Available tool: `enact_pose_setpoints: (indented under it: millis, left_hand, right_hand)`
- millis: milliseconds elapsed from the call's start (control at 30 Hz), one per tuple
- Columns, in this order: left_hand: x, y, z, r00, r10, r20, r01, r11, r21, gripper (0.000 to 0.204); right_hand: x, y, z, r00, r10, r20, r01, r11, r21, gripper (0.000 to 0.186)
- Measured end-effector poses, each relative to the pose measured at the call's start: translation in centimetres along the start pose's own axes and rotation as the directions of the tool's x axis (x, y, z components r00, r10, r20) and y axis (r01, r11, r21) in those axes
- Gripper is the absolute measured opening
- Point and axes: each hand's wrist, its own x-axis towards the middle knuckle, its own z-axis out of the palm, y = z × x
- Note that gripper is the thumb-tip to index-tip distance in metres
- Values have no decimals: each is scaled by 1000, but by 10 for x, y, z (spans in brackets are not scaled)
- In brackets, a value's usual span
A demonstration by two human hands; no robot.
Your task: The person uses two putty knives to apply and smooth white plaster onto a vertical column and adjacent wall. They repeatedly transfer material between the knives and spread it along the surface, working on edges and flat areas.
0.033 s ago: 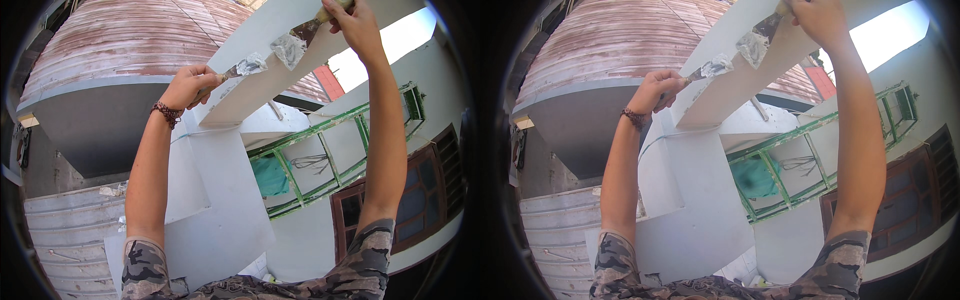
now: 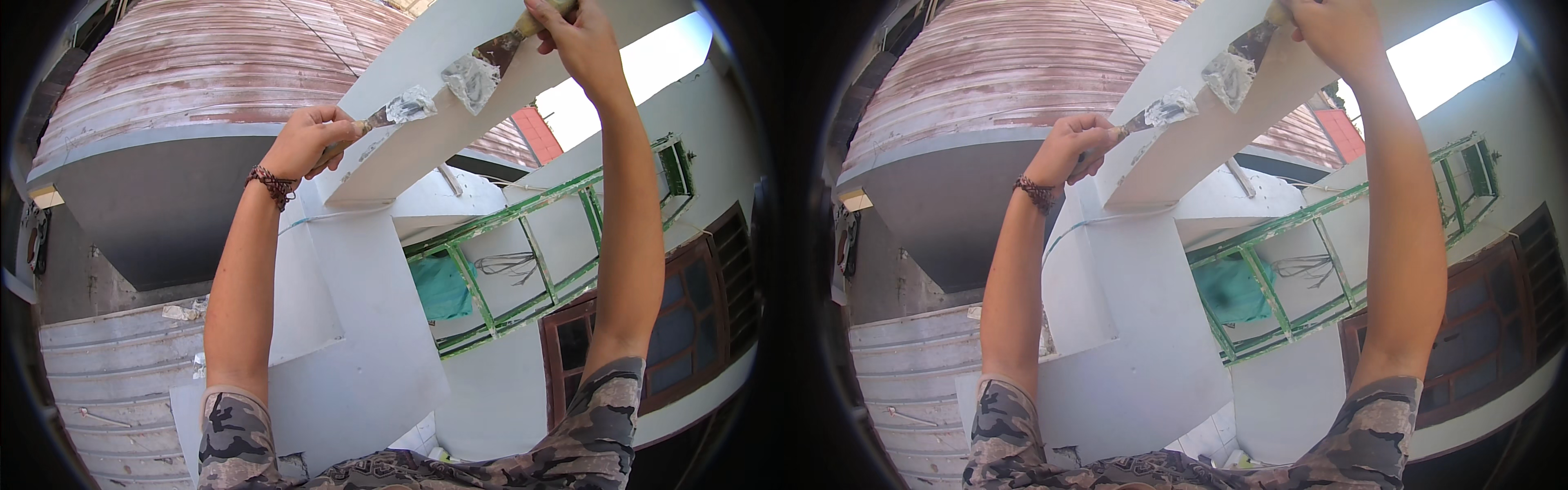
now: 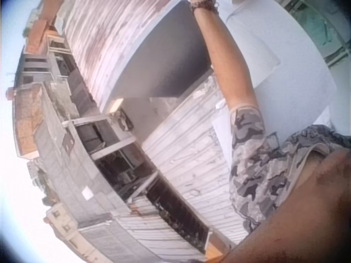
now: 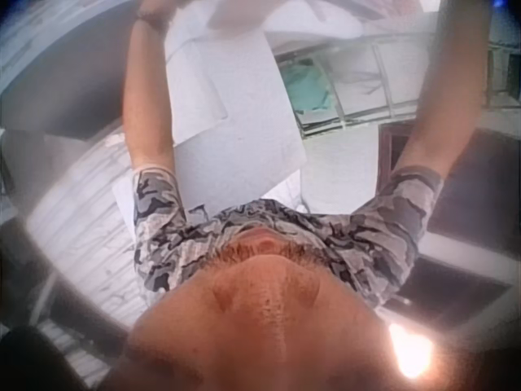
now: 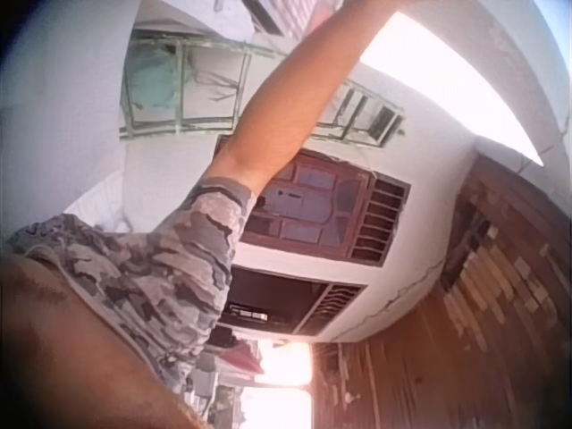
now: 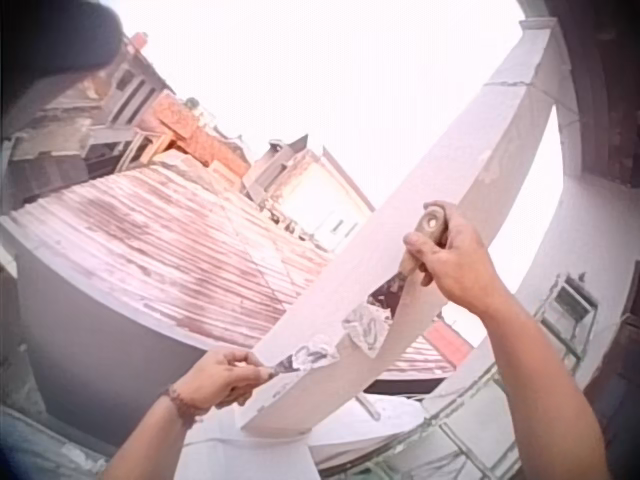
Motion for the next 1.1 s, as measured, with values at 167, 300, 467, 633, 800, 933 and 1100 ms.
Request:
enact_pose_setpoints:
  millis: [167,300,467,633,800,933,1100]
  left_hand:
    - [-2,3,-2,1000,7,9,-7,1000,-7,19]
    - [3,5,2,1000,16,21,-16,1000,-3,14]
    - [6,0,-3,999,29,30,-30,1000,2,21]
    - [8,-1,-2,999,29,26,-30,999,14,20]
    - [-3,2,-10,999,-10,50,8,1000,22,14]
    - [-20,-5,-30,999,5,50,-3,1000,-31,15]
    - [-41,13,-55,999,28,-28,-28,1000,2,14]
  right_hand:
    - [4,0,2,1000,18,-1,-18,1000,22,47]
    - [14,17,-1,998,63,-8,-61,990,127,43]
    - [17,28,2,988,140,66,-147,981,124,38]
    - [12,31,5,992,111,52,-118,982,148,37]
    - [6,51,6,980,144,135,-165,973,161,56]
    - [-25,81,-19,931,347,112,-362,845,394,53]
    - [-123,111,-23,848,512,134,-405,467,786,36]
